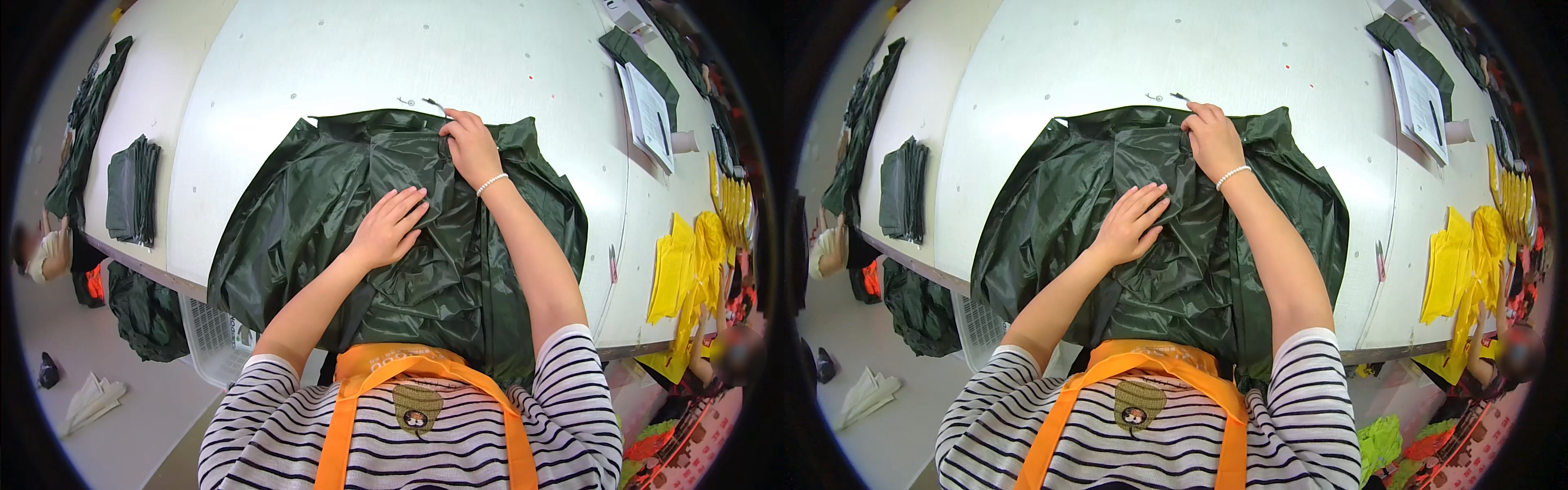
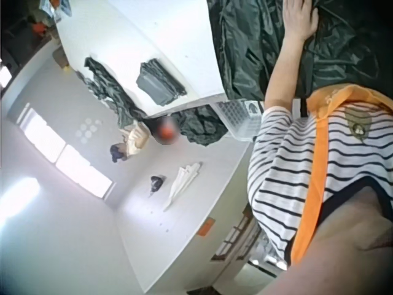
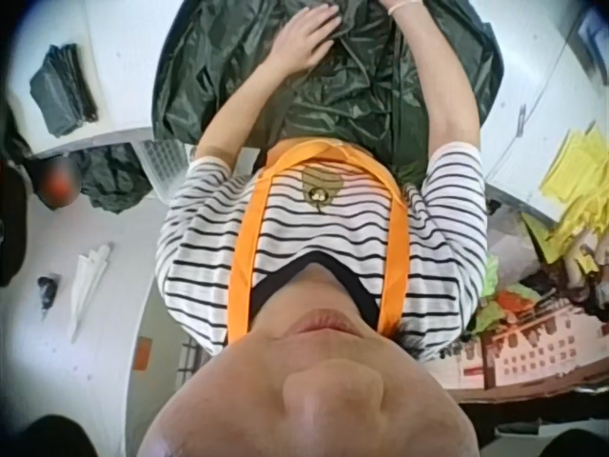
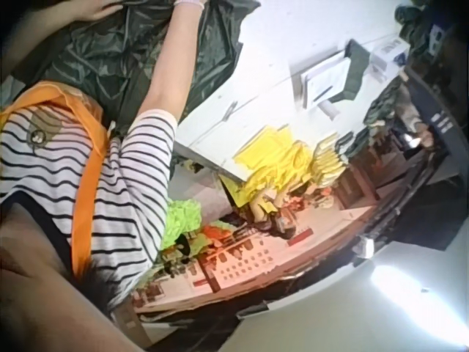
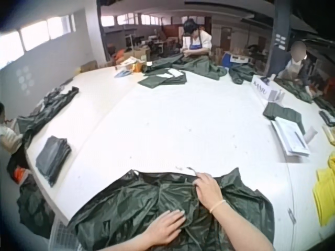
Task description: The person folds a dark green raincoat on a white table. They smooth the fabric, fold the sleeves and body, and place the finished item on a stack of similar garments.
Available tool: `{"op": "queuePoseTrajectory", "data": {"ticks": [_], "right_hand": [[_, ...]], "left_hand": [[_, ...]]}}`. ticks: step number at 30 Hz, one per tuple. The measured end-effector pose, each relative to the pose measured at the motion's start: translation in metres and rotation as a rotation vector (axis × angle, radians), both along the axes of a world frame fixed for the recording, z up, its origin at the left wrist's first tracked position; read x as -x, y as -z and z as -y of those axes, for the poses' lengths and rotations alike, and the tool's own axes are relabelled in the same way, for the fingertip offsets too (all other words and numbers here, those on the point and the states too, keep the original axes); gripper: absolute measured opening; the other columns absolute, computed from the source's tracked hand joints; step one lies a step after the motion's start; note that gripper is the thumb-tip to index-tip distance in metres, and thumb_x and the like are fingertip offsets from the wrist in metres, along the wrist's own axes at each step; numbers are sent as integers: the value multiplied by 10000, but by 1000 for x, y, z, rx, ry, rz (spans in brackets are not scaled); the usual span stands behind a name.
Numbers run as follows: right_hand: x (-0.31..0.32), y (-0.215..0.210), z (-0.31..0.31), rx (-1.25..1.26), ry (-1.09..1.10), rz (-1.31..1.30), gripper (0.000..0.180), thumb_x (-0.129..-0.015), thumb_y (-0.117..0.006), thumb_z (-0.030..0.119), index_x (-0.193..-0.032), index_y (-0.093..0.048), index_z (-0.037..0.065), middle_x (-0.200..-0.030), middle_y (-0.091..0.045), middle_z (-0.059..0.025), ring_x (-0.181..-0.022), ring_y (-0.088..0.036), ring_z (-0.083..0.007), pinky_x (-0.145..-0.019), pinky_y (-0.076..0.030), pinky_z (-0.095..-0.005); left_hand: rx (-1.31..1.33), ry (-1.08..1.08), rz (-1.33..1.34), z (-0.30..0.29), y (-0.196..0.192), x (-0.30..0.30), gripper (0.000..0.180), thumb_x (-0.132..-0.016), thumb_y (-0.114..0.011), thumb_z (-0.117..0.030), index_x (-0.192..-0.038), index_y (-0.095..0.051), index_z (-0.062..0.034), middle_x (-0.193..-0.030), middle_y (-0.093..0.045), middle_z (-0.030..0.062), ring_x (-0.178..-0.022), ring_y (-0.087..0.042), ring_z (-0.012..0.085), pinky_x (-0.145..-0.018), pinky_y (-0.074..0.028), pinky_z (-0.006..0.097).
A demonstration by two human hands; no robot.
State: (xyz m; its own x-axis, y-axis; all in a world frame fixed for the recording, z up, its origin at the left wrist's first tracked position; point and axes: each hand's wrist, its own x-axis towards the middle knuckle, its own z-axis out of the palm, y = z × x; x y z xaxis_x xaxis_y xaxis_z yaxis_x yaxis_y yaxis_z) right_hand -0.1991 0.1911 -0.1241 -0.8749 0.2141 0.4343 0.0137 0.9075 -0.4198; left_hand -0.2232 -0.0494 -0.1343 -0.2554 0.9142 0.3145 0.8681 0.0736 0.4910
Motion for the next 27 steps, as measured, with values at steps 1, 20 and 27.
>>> {"op": "queuePoseTrajectory", "data": {"ticks": [1, 20, 27], "right_hand": [[1, -5, 1, 63, -4, -56, 175, -734, -598, -34, -878, -613, 64, -1112, -613, -74, -1076, -524, -299, -873, -462, -392], [-140, 21, 117, 87, 7, 451, 460, -797, -666, 209, -1196, -550, 11, -1301, -505, -132, -1283, -397, -297, -1091, -295, -411], [-178, -13, 117, 89, -227, 460, 620, -801, -668, 363, -1265, -504, -14, -1364, -465, -146, -1317, -365, -306, -1117, -256, -404]], "left_hand": [[-20, 7, 28, 1, -1, 3, 548, -756, -685, -209, -1260, -528, -62, -1377, -454, 136, -1272, -425, 334, -1053, -330, 452], [123, 21, -10, -25, 14, 12, 567, -879, -562, -306, -1400, -401, -152, -1495, -306, 82, -1384, -269, 269, -1117, -203, 467], [295, 155, -126, -12, 26, 8, 703, -851, -575, -448, -1442, -331, -155, -1540, -197, 88, -1416, -192, 268, -1123, -133, 522]]}}
